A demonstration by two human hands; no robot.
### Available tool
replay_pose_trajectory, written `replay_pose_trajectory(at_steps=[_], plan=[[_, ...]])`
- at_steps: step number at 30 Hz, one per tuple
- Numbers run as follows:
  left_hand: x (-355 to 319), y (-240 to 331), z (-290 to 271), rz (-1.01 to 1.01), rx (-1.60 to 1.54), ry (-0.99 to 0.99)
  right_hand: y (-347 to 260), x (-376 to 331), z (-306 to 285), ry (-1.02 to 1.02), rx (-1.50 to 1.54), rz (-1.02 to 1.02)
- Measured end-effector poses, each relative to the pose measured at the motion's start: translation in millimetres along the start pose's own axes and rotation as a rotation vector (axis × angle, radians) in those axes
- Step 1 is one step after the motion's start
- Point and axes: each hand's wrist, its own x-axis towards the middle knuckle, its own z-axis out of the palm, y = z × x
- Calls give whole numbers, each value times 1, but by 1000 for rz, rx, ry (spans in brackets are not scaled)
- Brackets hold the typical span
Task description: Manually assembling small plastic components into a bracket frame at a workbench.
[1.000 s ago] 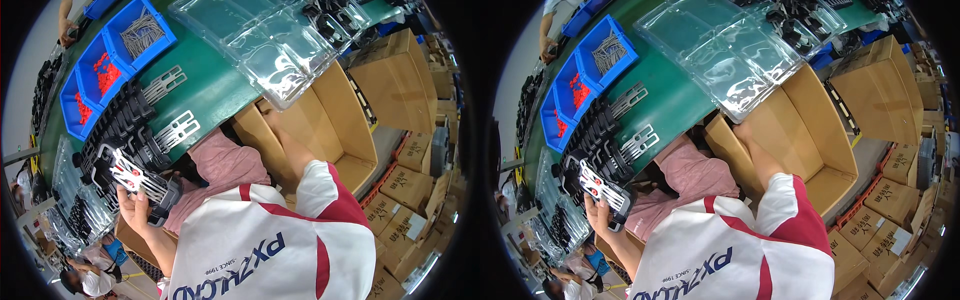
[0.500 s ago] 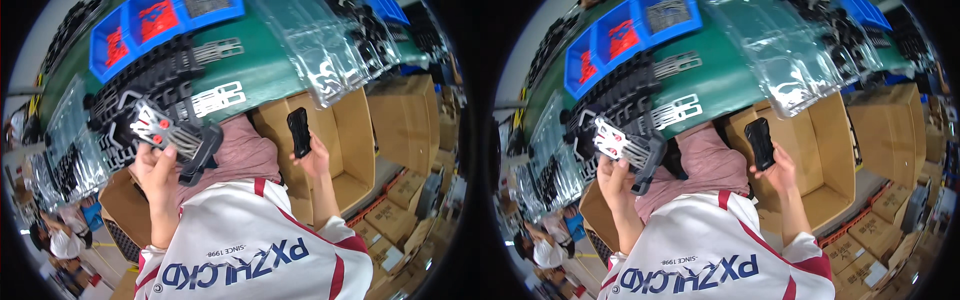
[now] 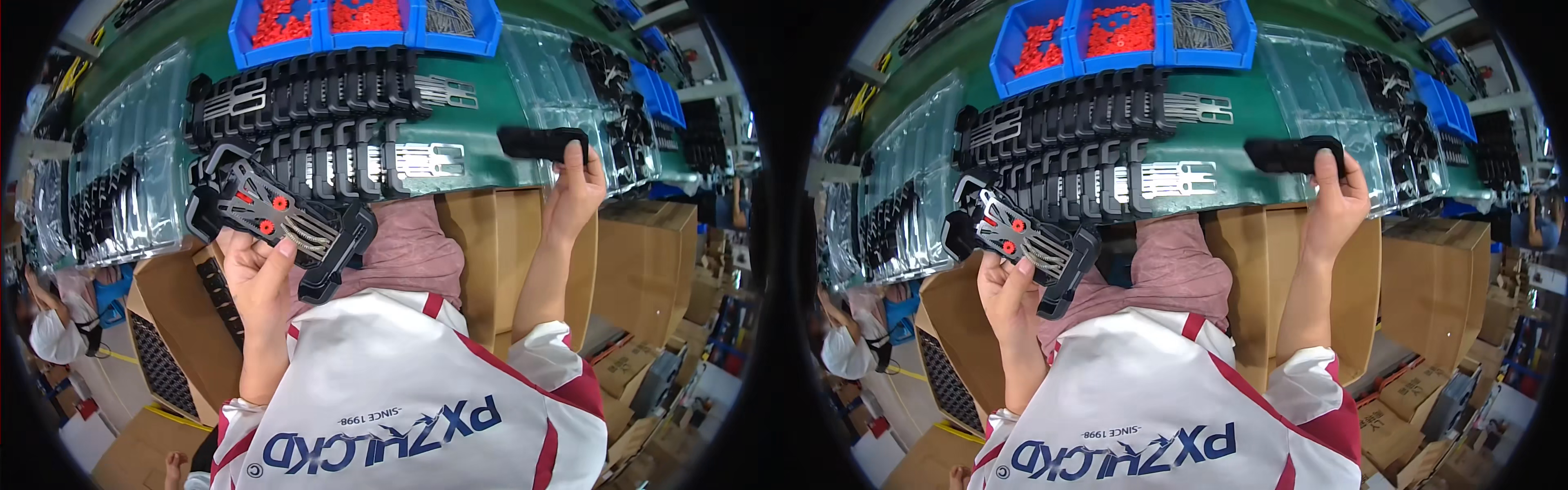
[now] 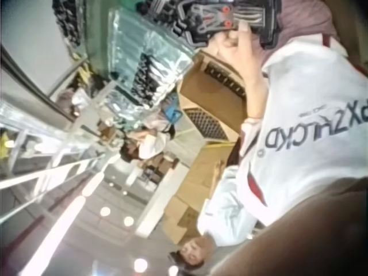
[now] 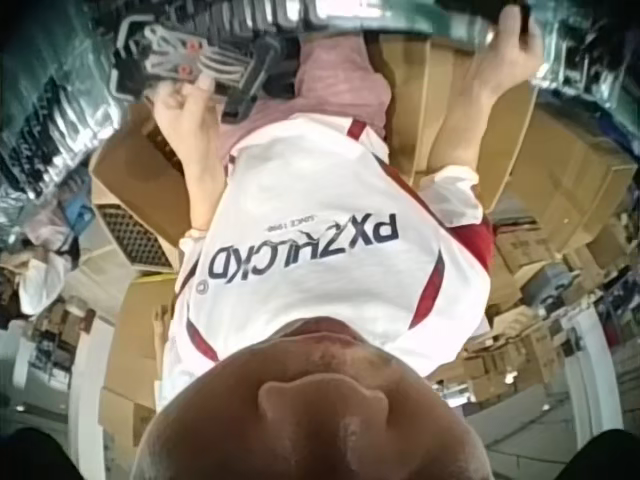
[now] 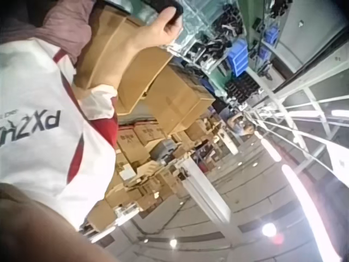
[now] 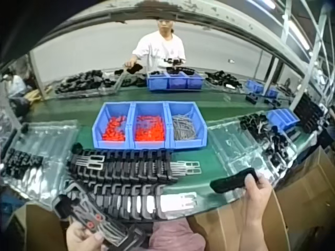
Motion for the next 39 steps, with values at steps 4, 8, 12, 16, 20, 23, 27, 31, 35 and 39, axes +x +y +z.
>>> replay_pose_trajectory(at_steps=[4, 8, 12, 16, 20, 23, 27, 31, 35, 39], plan=[[0, 1, -15, -30, 27, -45, 29, 20, 0, -545, 1306, 525], [1, -1, -17, -45, 20, -16, -23, -9, 38, -441, 1220, 773], [3, 2, -14, -80, -16, 4, -15, -6, 42, -396, 1060, 462], [5, 2, -13, -93, -49, 29, 9, -11, 47, -332, 717, -20], [3, 1, -13, -43, -75, 92, 24, -25, 61, -183, 137, -304], [4, 5, -2, -35, -106, 112, 27, -29, 48, -204, 2, -176], [3, 10, 3, 7, -7, 100, 7, -48, 64, -315, 322, -91], [0, 5, 16, 109, 133, 106, -43, -82, 88, -491, 884, -29], [-3, 3, 25, 312, 259, 129, -56, -109, 109, -577, 538, -257], [-11, 7, 24, 252, 467, 176, -65, -123, 128, -790, 343, -538]])
